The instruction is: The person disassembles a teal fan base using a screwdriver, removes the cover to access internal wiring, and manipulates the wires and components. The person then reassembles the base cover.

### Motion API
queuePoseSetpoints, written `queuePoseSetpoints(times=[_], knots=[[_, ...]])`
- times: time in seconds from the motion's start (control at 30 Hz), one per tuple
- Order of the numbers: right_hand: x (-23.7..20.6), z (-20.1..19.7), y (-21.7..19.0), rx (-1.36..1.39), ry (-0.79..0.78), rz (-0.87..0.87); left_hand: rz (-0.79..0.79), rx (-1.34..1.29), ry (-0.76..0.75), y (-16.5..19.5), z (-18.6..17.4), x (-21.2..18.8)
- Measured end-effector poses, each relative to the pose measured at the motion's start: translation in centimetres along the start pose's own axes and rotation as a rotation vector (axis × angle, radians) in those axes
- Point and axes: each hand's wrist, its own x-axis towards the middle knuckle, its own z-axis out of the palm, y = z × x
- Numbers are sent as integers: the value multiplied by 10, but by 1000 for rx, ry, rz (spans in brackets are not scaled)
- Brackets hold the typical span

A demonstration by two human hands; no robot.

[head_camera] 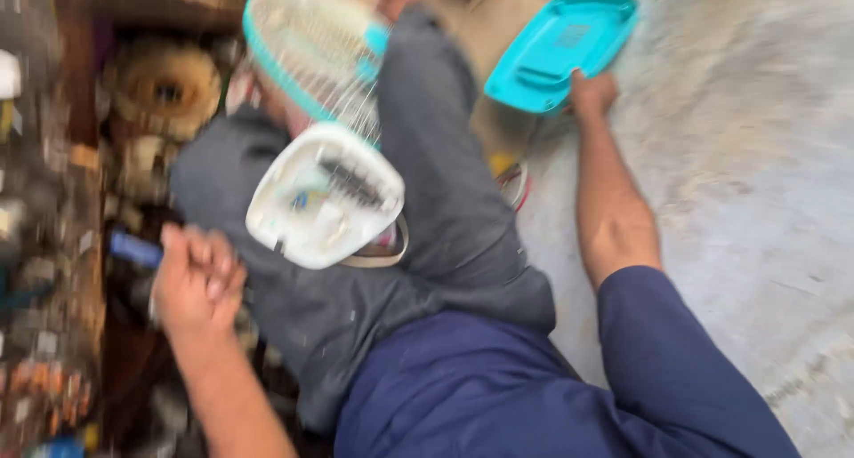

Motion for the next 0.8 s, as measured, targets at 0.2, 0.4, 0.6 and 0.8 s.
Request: queuePoseSetpoints(times=[0.2, 0.4, 0.6, 0.8], knots=[[-22, 29, 29, -246, 136, -247, 63, 114, 140, -3, 25, -2], [-68, 31, 1, 423, -132, -728, 153, 269, 230, -4, 58, -13], [-197, -4, -33, 109, -247, -1292, 800, 1341, 39, -32, 126, -30], [-292, 4, -27, -133, -315, -1573, 759, 1664, -27, -47, 127, -20]])
